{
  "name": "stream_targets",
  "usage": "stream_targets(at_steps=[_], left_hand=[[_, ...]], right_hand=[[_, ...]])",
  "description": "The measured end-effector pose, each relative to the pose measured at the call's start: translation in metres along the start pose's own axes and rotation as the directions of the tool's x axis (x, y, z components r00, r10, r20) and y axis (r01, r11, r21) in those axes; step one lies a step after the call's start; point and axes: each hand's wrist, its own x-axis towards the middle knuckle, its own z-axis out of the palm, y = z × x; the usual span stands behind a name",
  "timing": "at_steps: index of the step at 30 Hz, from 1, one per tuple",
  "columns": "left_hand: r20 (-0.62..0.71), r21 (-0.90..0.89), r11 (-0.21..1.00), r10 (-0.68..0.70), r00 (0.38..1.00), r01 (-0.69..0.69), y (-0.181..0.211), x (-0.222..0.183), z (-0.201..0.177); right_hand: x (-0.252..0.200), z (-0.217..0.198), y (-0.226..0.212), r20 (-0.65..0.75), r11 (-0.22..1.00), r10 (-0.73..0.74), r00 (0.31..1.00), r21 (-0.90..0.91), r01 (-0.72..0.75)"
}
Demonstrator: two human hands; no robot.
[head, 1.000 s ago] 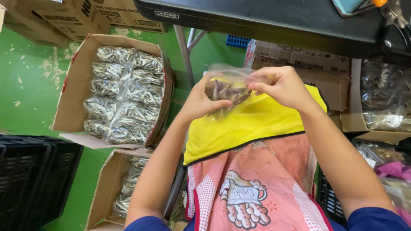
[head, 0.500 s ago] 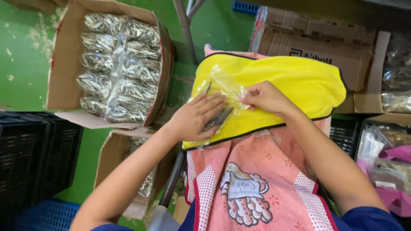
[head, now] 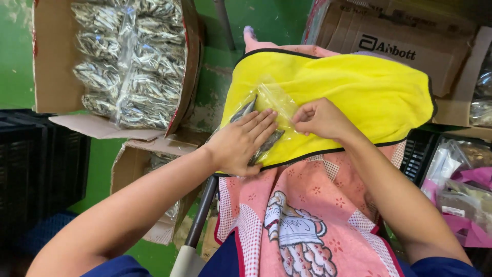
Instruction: The person places dried fish into plastic bags and uses a heat sealer to seal the bags before placing them near other packaged items.
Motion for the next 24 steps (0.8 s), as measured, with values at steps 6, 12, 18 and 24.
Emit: stream_targets(at_steps=[6,12,18,24], left_hand=[[-0.003,0.017,1.000,-0.012,1.000,0.012,-0.004,0.005,0.003],[0.012,0.070,0.997,-0.040,0.999,0.039,-0.003,0.016,0.006],[0.022,0.062,0.997,-0.047,0.999,0.046,-0.004,0.017,0.006],[0.013,0.070,0.996,-0.061,0.998,0.060,-0.002,0.018,0.009]], right_hand=[[0.006,-0.005,-0.021,0.008,0.995,0.084,0.996,-0.063,-0.083],[0.027,-0.014,-0.017,0.035,0.993,0.049,0.998,-0.109,-0.045],[0.036,-0.011,-0.020,-0.041,0.965,-0.030,0.999,-0.260,0.018],[0.038,-0.011,-0.028,-0.006,0.989,-0.105,0.994,-0.104,0.104]])
